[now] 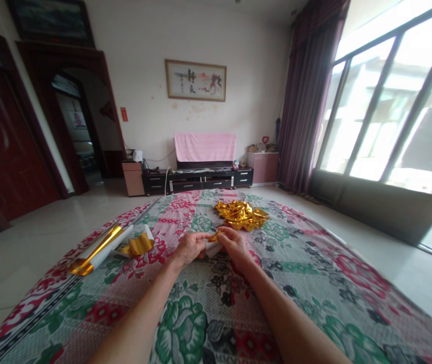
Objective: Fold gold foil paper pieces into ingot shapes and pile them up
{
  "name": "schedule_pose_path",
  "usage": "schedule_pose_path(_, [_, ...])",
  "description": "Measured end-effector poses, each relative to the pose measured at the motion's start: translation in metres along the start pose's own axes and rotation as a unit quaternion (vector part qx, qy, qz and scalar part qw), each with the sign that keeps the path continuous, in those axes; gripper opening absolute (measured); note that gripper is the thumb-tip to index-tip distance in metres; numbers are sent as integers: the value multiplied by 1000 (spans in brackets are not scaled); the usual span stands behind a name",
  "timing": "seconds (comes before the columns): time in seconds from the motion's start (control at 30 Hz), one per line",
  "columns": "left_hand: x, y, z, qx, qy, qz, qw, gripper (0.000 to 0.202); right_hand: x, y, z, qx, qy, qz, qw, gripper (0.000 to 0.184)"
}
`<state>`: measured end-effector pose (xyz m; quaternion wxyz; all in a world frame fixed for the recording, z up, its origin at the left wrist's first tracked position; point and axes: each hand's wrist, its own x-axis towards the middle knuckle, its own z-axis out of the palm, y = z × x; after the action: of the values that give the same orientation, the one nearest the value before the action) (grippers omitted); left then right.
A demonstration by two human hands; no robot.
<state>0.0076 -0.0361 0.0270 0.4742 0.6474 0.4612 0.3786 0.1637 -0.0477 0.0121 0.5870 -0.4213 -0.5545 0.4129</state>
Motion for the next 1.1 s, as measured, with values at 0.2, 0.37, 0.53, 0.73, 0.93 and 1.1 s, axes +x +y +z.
schedule_pose_path(0.2, [-4,4,-1,19,-19,3,1000,29,1,0,1,1,6,3,1000,23])
schedule_pose_path(0.37, [-5,3,-5,54,-15,32,998,31,-1,-3,2,-24,-35,-15,999,20])
schedule_pose_path(0.53, [-4,2,-4,54,-11,37,998,27,-2,-2,4,-44,-36,-14,998,24])
schedule_pose_path(0.73, [1,-1,-1,67,76,64,993,28,-1,1,13,3,5,23,1000,62])
schedule_pose_path(0.93, [2,1,2,-1,99,57,993,27,-1,1,16,38,-20,49,998,73])
schedule_pose_path(1.1, [3,1,2,-7,109,59,992,28,-3,-5,19,65,-39,45,996,66])
